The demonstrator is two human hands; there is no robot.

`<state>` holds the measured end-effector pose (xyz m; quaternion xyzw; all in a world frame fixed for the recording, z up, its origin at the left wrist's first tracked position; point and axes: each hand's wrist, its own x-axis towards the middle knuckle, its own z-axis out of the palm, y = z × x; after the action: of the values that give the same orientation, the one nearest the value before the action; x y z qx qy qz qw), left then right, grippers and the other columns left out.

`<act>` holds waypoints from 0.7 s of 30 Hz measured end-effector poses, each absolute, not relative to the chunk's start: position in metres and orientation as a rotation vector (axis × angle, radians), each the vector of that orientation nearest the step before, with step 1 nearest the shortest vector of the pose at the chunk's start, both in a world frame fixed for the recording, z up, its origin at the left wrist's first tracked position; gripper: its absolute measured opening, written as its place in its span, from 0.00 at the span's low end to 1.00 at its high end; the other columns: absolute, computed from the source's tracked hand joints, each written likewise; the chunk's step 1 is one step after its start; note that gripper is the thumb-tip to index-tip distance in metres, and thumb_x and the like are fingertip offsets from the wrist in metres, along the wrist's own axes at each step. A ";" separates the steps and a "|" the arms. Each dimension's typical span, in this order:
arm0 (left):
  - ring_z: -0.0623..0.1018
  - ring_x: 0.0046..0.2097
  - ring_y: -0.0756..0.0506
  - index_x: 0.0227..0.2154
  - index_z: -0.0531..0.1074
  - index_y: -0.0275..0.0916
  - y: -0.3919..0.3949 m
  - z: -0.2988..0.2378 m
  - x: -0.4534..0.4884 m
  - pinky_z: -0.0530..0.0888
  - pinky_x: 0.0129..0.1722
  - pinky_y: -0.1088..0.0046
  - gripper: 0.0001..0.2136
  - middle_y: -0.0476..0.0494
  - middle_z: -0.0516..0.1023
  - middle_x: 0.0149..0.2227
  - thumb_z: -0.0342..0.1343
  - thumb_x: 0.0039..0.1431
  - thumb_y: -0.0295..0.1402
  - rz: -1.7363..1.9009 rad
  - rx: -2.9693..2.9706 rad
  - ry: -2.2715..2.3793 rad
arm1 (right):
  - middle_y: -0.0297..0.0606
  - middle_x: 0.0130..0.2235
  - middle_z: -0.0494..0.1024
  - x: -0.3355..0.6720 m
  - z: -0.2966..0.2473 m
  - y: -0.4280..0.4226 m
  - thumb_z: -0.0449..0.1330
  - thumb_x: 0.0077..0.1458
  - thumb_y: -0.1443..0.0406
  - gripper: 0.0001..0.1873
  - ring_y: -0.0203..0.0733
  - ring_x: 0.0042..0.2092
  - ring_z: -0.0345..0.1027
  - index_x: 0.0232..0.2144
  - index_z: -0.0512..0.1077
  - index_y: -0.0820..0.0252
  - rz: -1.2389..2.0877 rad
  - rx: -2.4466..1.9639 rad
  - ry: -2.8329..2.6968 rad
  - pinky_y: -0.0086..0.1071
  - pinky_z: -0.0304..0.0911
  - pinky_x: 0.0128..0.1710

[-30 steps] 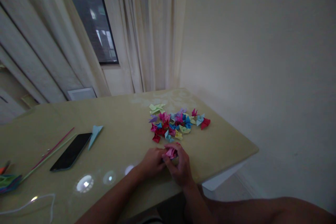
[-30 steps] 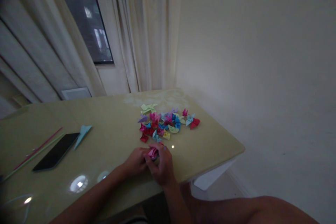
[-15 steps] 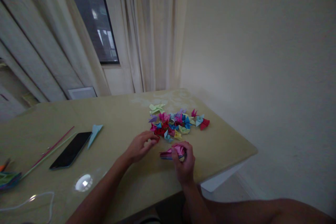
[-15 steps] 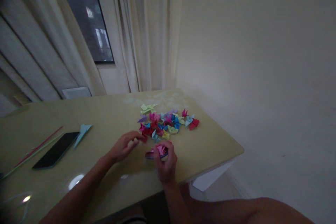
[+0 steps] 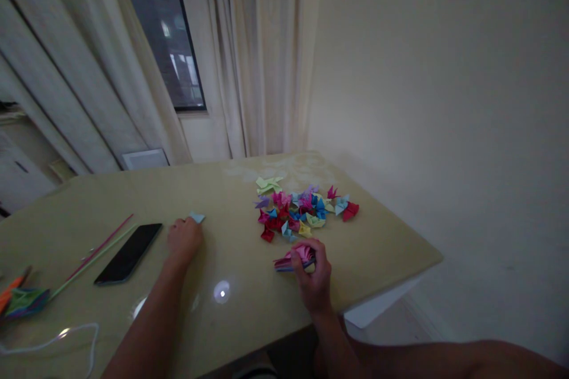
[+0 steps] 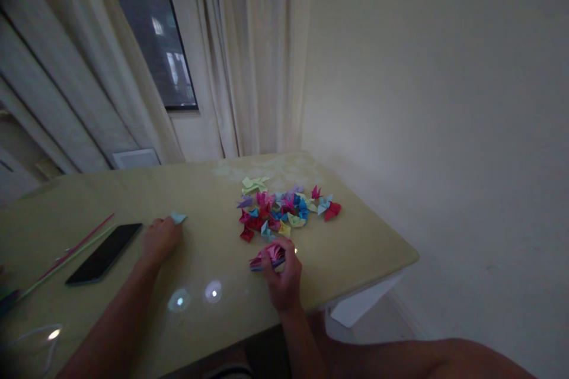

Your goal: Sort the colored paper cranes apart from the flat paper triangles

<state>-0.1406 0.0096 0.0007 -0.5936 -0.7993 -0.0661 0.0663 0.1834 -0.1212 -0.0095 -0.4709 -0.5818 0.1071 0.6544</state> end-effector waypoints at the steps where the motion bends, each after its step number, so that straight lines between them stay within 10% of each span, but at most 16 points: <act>1: 0.79 0.48 0.30 0.46 0.77 0.25 0.011 0.003 -0.140 0.72 0.45 0.59 0.19 0.19 0.79 0.47 0.42 0.68 0.30 -0.193 -1.815 -2.398 | 0.35 0.37 0.80 0.183 -0.009 -0.121 0.62 0.65 0.63 0.08 0.41 0.35 0.77 0.46 0.70 0.55 0.247 -1.068 -1.320 0.33 0.73 0.37; 9: 0.79 0.47 0.31 0.49 0.73 0.28 0.004 0.010 -0.132 0.71 0.41 0.61 0.19 0.22 0.78 0.47 0.36 0.69 0.25 -0.306 -1.854 -2.320 | 0.35 0.37 0.78 0.182 -0.007 -0.122 0.63 0.64 0.63 0.08 0.40 0.36 0.75 0.45 0.71 0.56 0.236 -1.071 -1.326 0.32 0.72 0.38; 16: 0.81 0.36 0.40 0.47 0.67 0.38 -0.013 0.013 -0.051 0.74 0.36 0.66 0.13 0.41 0.80 0.36 0.48 0.71 0.41 -1.540 -2.133 -1.905 | 0.34 0.37 0.77 0.181 -0.008 -0.121 0.63 0.64 0.62 0.10 0.39 0.35 0.75 0.46 0.71 0.56 0.274 -1.081 -1.339 0.30 0.71 0.37; 21: 0.80 0.44 0.43 0.46 0.68 0.40 -0.059 0.001 0.017 0.77 0.46 0.65 0.11 0.40 0.79 0.45 0.49 0.73 0.42 -1.734 -2.848 -1.445 | 0.35 0.38 0.78 0.181 -0.010 -0.122 0.63 0.64 0.62 0.11 0.39 0.36 0.75 0.47 0.70 0.56 0.315 -1.079 -1.334 0.30 0.71 0.38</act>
<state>0.0170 -0.0591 0.0007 -0.7601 -0.3857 -0.4626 -0.2438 0.1806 -0.1217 -0.0101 -0.4737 -0.5856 0.1384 0.6431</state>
